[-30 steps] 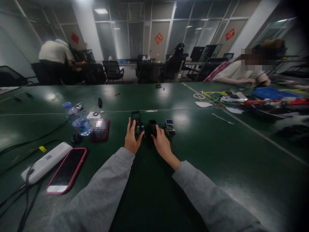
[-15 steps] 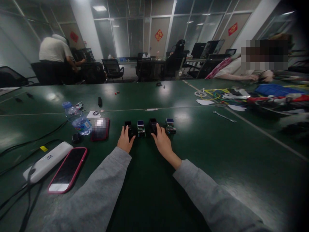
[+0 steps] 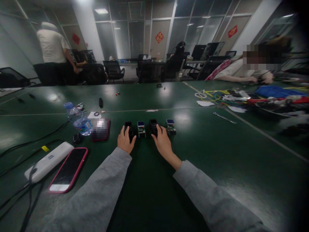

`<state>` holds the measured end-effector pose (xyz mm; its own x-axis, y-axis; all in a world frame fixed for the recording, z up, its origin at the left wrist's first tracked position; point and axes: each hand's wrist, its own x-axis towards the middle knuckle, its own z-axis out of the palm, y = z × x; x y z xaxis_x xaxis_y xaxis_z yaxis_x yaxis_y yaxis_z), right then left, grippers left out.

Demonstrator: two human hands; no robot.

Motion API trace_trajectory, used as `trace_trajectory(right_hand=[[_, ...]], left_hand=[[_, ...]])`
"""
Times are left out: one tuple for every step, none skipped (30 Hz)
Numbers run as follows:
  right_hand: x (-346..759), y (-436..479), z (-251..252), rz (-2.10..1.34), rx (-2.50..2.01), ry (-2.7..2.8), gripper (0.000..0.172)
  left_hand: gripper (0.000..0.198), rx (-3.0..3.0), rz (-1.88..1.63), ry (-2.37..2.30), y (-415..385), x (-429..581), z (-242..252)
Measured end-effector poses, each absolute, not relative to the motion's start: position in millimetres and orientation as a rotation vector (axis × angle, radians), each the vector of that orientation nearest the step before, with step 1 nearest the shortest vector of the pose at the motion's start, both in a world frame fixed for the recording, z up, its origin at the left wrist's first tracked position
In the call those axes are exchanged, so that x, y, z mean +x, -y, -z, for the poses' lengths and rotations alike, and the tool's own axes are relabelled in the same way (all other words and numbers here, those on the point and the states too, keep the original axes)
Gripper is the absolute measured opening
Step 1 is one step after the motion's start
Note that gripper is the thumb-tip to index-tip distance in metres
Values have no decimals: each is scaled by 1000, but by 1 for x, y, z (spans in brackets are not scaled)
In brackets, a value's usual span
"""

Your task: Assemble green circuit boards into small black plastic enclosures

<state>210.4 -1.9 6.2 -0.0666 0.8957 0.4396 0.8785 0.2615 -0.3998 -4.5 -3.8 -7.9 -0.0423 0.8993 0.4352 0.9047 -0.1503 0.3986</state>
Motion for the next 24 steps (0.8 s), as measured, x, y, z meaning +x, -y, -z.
trace_trajectory(right_hand=[[210, 2, -6, -42, -1596, 1924, 52], [210, 2, -6, -52, -1590, 1921, 52], [211, 2, -6, -61, -1584, 1918, 52], [211, 2, -5, -68, -1579, 1913, 53], [211, 2, -5, -70, -1573, 1907, 53], [211, 2, -4, -68, -1567, 1901, 53], [211, 2, -3, -65, -1560, 1896, 53], [211, 2, -3, -63, -1551, 1892, 53], [211, 2, -2, -63, -1540, 1892, 53], [212, 2, -2, -64, -1529, 1891, 53], [212, 2, -1, -64, -1517, 1888, 53], [212, 2, -2, -62, -1505, 1885, 53], [211, 2, -2, -54, -1492, 1881, 54], [211, 3, -3, -43, -1479, 1878, 54], [211, 3, -4, -29, -1463, 1880, 54], [210, 4, -6, -13, -1445, 1886, 55], [210, 5, -8, 3, -1424, 1898, 54], [209, 6, -10, 19, -1402, 1917, 53], [208, 7, -12, 34, -1380, 1943, 52], [207, 8, -13, 49, -1357, 1974, 50], [206, 9, -15, 65, -1335, 2009, 48], [206, 10, -16, 82, -1314, 2049, 47], [205, 11, -17, 100, -1293, 2091, 46], [205, 12, -18, 121, -1272, 2133, 46]], left_hand=[[64, -2169, 973, 2039, 4, -5, 8], [63, -2170, 976, 2035, 4, -5, 8], [63, -2171, 981, 2032, 4, -5, 8], [63, -2171, 987, 2030, 4, -5, 8], [63, -2171, 994, 2029, 4, -5, 7], [63, -2168, 1001, 2028, 5, -5, 7], [62, -2164, 1007, 2027, 5, -5, 6], [62, -2161, 1008, 2025, 6, -5, 5], [62, -2159, 1005, 2021, 6, -5, 4], [62, -2157, 996, 2017, 6, -5, 3], [62, -2152, 986, 2015, 7, -5, 2], [61, -2141, 976, 2015, 8, -4, 0], [61, -2126, 968, 2013, 9, -3, -2], [62, -2108, 964, 2006, 10, -2, -3], [62, -2093, 960, 1990, 12, 0, -5], [63, -2087, 957, 1960, 13, 2, -7], [63, -2094, 953, 1917, 15, 3, -9], [63, -2113, 945, 1866, 17, 5, -11], [62, -2135, 938, 1815, 19, 7, -13], [61, -2156, 930, 1772, 20, 8, -14], [59, -2171, 926, 1742, 21, 9, -15], [58, -2178, 925, 1729, 22, 9, -15], [56, -2180, 927, 1730, 21, 9, -15], [56, -2178, 931, 1742, 21, 9, -14]])
